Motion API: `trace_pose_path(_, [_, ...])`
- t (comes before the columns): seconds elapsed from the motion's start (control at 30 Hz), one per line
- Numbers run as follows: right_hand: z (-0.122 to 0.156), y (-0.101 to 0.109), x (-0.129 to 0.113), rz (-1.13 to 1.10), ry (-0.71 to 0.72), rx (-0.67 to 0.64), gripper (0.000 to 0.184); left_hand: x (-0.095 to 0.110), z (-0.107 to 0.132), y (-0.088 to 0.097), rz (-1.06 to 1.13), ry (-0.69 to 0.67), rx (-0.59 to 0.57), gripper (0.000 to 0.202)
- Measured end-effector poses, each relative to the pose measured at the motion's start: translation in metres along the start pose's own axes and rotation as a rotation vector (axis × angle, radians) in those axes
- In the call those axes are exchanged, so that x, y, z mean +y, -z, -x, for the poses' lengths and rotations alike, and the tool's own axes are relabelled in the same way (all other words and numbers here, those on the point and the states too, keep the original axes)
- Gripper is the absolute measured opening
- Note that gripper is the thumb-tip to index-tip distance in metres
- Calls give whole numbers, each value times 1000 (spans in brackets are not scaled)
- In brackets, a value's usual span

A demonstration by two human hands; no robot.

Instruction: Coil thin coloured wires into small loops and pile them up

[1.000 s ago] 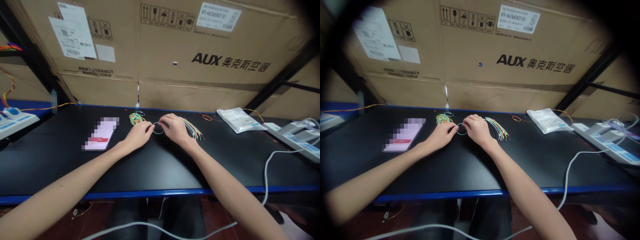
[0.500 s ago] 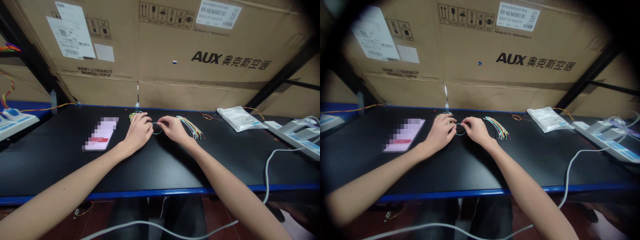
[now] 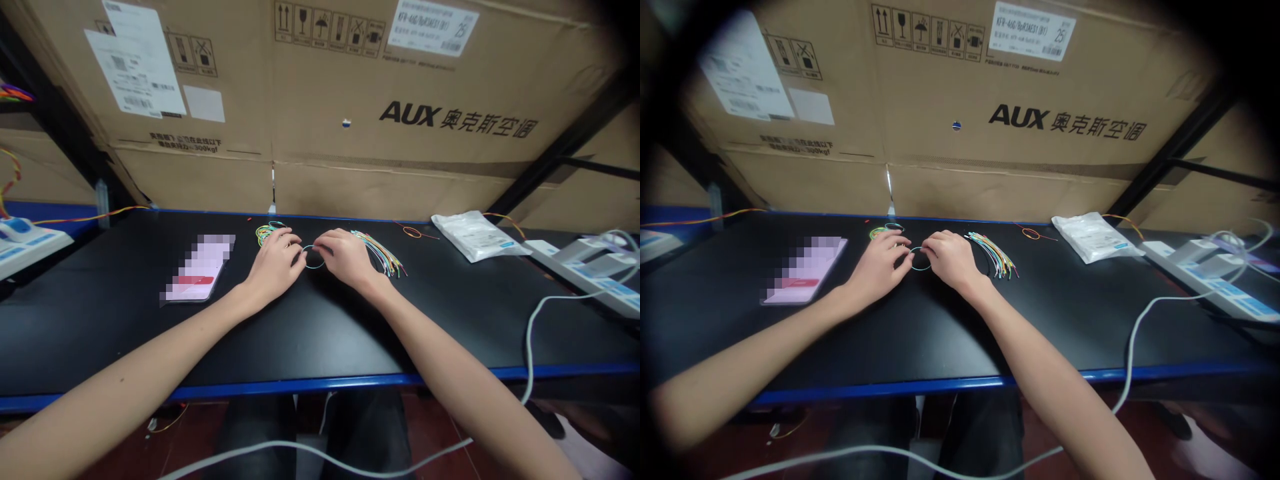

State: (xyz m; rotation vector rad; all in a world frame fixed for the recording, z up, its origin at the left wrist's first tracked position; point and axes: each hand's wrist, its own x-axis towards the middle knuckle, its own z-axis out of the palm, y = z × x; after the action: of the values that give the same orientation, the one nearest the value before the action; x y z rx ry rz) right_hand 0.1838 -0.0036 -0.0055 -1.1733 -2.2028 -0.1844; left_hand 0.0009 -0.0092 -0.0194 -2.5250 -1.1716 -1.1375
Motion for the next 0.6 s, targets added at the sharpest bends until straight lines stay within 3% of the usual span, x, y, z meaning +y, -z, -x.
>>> trace_pose_path(0.23, [-1,2,-1,-255,-130,-143,20,-5,2,2,-64,-51,4,21])
trace_pose_path(0.47, [1,-4,2,-137,-13,22,10,0,-3,2,187,212,-57,28])
trace_pose_path(0.6, [2,-5,3,-98,45,43,14,1,-3,1,237,224,-72,26])
